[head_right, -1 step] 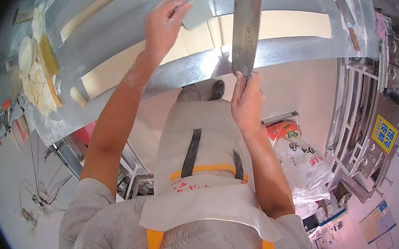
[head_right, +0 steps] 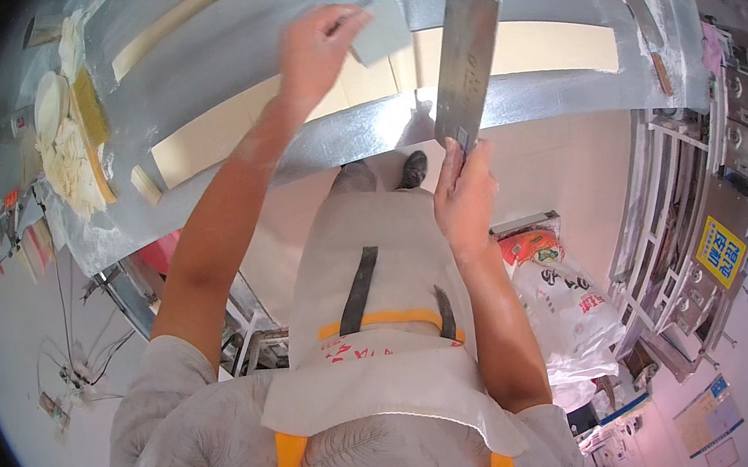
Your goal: The person flattens a sheet of dough on a metal countertop, cuts it into strips, and then into smaller squares. They separate the squares by hand and place them into a plastic bag.
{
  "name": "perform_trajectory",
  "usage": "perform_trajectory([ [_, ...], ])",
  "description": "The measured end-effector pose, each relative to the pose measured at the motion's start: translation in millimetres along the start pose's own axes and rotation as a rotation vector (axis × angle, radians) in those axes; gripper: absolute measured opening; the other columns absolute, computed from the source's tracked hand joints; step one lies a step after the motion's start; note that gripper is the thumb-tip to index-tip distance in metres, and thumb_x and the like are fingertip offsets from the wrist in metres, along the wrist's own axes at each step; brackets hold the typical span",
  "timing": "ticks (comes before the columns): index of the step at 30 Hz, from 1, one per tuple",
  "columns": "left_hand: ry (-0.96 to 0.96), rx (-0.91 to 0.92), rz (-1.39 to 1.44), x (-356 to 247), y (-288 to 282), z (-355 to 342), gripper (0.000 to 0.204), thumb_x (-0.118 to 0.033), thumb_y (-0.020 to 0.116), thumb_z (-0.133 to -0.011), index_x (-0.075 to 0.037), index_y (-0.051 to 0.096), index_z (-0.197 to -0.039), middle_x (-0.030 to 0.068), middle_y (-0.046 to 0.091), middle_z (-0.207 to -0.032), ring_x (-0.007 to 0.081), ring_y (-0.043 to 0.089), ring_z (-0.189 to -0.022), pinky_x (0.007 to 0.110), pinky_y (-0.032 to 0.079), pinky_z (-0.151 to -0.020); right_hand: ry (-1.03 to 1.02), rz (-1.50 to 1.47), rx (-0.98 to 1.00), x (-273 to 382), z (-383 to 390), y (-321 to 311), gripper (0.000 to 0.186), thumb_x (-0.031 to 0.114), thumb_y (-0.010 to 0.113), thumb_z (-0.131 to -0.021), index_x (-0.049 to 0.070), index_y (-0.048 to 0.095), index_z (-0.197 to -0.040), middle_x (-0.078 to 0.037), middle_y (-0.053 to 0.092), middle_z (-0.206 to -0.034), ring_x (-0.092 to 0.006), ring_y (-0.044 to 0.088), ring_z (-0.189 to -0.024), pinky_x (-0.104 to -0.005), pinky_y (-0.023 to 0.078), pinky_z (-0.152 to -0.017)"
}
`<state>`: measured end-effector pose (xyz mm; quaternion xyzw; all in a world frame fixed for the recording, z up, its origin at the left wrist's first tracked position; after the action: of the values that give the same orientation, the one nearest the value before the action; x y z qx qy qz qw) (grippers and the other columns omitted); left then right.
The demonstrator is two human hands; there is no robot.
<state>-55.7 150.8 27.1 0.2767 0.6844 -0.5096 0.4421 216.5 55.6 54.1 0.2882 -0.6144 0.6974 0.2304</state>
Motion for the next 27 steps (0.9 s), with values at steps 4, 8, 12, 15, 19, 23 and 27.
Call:
perform_trajectory([
  [4,-0.077,0.111,0.026,-7,53,12,0.027,-0.030,0.082,-0.093,-0.005,0.081,-0.102,0.0100,0.076,-0.093,0.0253,0.071,-0.076,0.037,0.056,-0.075,0.060,-0.059,0.023,-21,-2,-13,0.024,0.020,0.055,-0.113,0.001,0.044,-0.102,-0.012,0.058,-0.068,-0.0240,0.059,-0.056,-0.0367,0.048,-0.051],
  [8,0.223,-0.073,-0.304,-3,62,24,0.055,-0.038,0.091,-0.082,-0.009,0.072,-0.125,0.0093,0.069,-0.120,0.0303,0.063,-0.112,0.045,0.051,-0.098,0.098,-0.073,0.080,-44,-4,-25,0.022,0.016,0.056,-0.111,-0.001,0.045,-0.103,-0.027,0.062,-0.078,-0.0481,0.064,-0.067,-0.0453,0.048,-0.056],
  [12,0.365,0.040,-0.331,-8,66,47,0.086,-0.041,0.095,-0.075,-0.013,0.057,-0.146,0.0098,0.058,-0.143,0.0333,0.047,-0.139,0.051,0.034,-0.118,0.132,-0.065,0.135,-60,-10,-34,0.023,0.017,0.057,-0.111,-0.001,0.045,-0.102,-0.027,0.062,-0.079,-0.0489,0.065,-0.068,-0.0466,0.048,-0.056],
  [15,0.335,0.119,-0.327,-7,70,56,0.091,-0.038,0.096,-0.072,-0.012,0.054,-0.149,0.0103,0.059,-0.146,0.0327,0.048,-0.140,0.050,0.032,-0.119,0.008,-0.024,0.123,-71,-12,-36,0.027,0.023,0.055,-0.113,0.003,0.042,-0.099,-0.007,0.056,-0.067,-0.0161,0.057,-0.053,-0.0329,0.046,-0.048],
  [19,0.351,0.097,-0.302,-3,69,59,0.091,-0.035,0.097,-0.071,-0.011,0.054,-0.149,0.0104,0.059,-0.147,0.0320,0.050,-0.140,0.049,0.033,-0.119,-0.041,0.014,0.136,-71,-15,-36,0.029,0.024,0.055,-0.113,0.004,0.042,-0.097,-0.003,0.054,-0.063,-0.0105,0.055,-0.050,-0.0312,0.046,-0.047],
  [23,0.361,0.100,-0.275,-5,69,62,0.089,-0.034,0.096,-0.073,-0.011,0.054,-0.149,0.0095,0.059,-0.148,0.0326,0.050,-0.139,0.049,0.035,-0.118,-0.020,0.028,0.177,-67,-18,-34,0.027,0.022,0.056,-0.113,0.003,0.043,-0.098,-0.006,0.055,-0.061,-0.0129,0.057,-0.049,-0.0337,0.045,-0.047],
  [27,0.372,0.090,-0.275,-5,70,62,0.089,-0.034,0.096,-0.073,-0.011,0.054,-0.149,0.0093,0.060,-0.148,0.0331,0.050,-0.139,0.049,0.035,-0.119,-0.052,0.037,0.173,-56,-26,-32,0.026,0.021,0.056,-0.112,0.003,0.044,-0.099,-0.010,0.056,-0.062,-0.0154,0.057,-0.048,-0.0365,0.046,-0.048],
])
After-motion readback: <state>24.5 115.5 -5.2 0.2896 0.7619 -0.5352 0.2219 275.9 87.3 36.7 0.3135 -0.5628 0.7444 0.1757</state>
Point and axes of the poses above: each hand's wrist, its own z-axis away from the middle knuckle, its own y-axis out of the palm, x = y × z, the point moved 7 cm from there along -z, towards the middle knuckle
